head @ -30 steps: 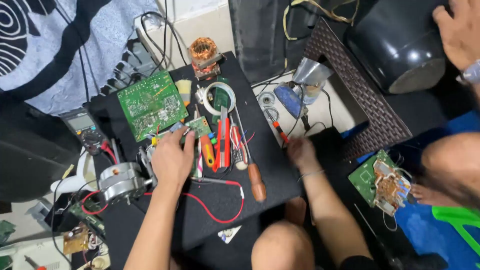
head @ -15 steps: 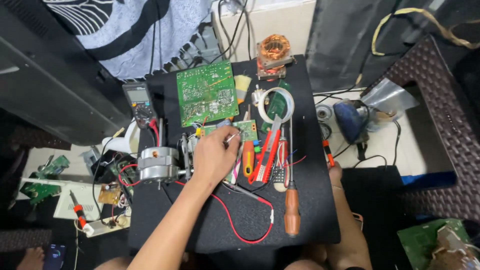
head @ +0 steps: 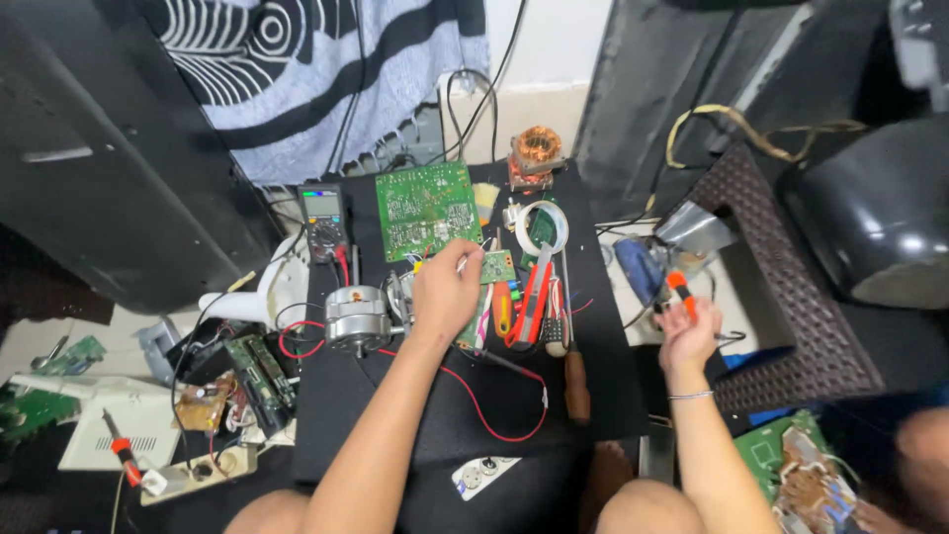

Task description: Repairing a circuit board using a soldering iron and multimeter probes

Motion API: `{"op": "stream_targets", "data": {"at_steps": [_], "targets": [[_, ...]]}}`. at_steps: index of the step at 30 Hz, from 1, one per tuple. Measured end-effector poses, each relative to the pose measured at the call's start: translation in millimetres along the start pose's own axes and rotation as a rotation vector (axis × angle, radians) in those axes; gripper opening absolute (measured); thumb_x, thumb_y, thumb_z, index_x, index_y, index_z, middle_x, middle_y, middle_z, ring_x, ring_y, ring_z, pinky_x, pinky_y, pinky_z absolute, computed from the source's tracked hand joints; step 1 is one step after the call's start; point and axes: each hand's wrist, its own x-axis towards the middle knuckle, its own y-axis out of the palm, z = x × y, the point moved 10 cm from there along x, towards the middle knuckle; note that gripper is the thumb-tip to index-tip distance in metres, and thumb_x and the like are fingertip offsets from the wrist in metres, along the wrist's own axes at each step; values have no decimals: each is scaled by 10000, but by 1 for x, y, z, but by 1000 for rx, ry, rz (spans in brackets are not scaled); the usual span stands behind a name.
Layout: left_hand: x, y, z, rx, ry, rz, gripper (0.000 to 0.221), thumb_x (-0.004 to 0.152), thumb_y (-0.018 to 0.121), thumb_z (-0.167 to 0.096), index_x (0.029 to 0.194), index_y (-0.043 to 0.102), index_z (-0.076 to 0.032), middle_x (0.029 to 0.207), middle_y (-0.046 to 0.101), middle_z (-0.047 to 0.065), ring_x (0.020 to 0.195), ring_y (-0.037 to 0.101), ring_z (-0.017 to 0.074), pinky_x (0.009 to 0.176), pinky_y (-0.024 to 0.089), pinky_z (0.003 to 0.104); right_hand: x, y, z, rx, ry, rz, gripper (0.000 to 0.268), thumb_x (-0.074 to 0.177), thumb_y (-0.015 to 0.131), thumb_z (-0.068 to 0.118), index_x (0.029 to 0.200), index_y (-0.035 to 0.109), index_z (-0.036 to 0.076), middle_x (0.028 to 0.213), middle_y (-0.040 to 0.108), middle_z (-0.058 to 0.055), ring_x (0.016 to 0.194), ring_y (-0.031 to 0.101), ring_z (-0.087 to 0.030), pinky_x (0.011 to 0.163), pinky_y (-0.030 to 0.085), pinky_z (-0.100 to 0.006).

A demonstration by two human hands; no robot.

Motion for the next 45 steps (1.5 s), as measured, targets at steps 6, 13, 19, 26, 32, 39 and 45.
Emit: {"op": "stream_targets", "data": {"at_steps": [6,13,19,26,32,39,45], "targets": [[-7,0,2,-26,23,4,185,970,595,-333,1052,746,-265,1030,776,77,1045,705,388,945,537,526,-176,193,184,-83,-107,452,265,1070,566,344,1315,587,248,1126,730,-158,916,767,-214,744,674,-352],[-14,0,-41,-330,61,170,216,947,585,-283,1006,790,-251,850,745,94,1005,706,346,949,531,477,-323,307,218,-341,-493,651,254,1027,597,79,1278,626,69,987,734,-198,841,752,-213,713,661,-315],[7,34,-22,-433,101,195,264,946,532,-212,1039,774,-161,826,729,158,979,694,380,930,512,503,-365,331,176,-753,-765,809,272,975,682,193,1244,663,226,1041,758,-101,1000,729,-290,866,581,-425],[12,12,1,-377,49,159,231,963,579,-261,1055,789,-235,743,741,30,875,727,236,883,554,432,-399,347,176,-832,-1016,956,253,985,656,132,1227,654,205,983,736,-62,977,721,-306,870,563,-424],[4,-14,-13,-217,101,114,183,940,623,-254,1004,775,-177,738,747,57,839,733,309,795,570,458,-410,344,174,-817,-1139,1010,260,965,637,94,1207,681,181,1064,716,-45,1029,707,-297,927,554,-392],[-3,-36,-33,-184,82,-21,178,917,708,-264,980,704,-98,830,740,121,896,730,382,796,551,499,-419,341,202,-748,-1192,874,240,989,640,80,1227,640,114,1003,687,-138,972,692,-384,877,549,-464],[-3,-32,-30,-271,82,-31,90,938,654,-177,989,706,-123,762,756,60,797,733,277,772,558,398,-420,335,198,-737,-1252,787,254,984,651,113,1237,650,131,965,667,-102,948,691,-365,873,555,-449]]}}
